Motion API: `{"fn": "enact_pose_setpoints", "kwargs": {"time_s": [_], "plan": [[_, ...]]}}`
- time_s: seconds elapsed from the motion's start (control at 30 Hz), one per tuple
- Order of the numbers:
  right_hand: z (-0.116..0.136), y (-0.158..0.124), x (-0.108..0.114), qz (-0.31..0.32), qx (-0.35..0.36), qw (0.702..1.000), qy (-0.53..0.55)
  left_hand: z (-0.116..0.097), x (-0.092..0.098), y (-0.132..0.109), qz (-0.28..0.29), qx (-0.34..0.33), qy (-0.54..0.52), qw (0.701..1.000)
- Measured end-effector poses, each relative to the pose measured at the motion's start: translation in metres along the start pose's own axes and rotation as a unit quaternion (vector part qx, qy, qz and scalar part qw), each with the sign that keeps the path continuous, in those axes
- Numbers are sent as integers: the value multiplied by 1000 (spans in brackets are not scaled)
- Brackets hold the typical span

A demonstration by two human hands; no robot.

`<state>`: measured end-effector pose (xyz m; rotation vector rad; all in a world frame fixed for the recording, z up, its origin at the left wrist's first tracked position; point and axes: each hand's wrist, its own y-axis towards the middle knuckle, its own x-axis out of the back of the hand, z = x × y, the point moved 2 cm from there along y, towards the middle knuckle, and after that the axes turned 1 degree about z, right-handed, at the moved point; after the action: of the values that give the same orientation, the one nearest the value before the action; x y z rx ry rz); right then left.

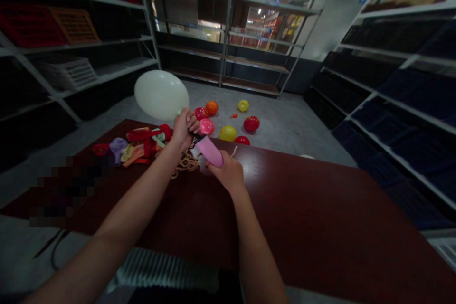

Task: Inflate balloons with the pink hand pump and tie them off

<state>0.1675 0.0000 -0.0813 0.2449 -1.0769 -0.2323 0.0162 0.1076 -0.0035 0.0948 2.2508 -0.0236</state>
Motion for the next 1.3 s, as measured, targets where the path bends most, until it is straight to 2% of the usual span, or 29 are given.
{"fn": "enact_pose_setpoints", "kwargs": {"time_s": [0.1,0.2,0.43,0.6,0.77,0.9,1.07,1.17,1.3], "plan": [[-4,-3,5,-25,8,997,-72,8,2,4,-18,-7,-13,1000],[-6,-1,6,-42,36,995,-89,5,4,8,-39,-32,-22,999],[-16,1,4,-83,80,988,-104,-41,11,10,-102,-90,-46,990],[-26,-1,11,-120,103,981,-108,-70,-1,-8,-80,-115,-66,988],[-29,-4,15,-161,114,975,-104,-83,-12,-24,-52,-118,-71,989],[-31,-7,12,-182,106,972,-107,-78,-15,-25,-56,-138,-73,986],[-36,-9,9,-200,93,970,-97,-61,-20,-22,-58,-149,-65,985],[-34,-9,9,-213,89,969,-91,-44,-29,-27,-42,-154,-49,986],[-31,-12,7,-218,74,968,-96,-10,-43,-37,-4,-156,-29,987]]}}
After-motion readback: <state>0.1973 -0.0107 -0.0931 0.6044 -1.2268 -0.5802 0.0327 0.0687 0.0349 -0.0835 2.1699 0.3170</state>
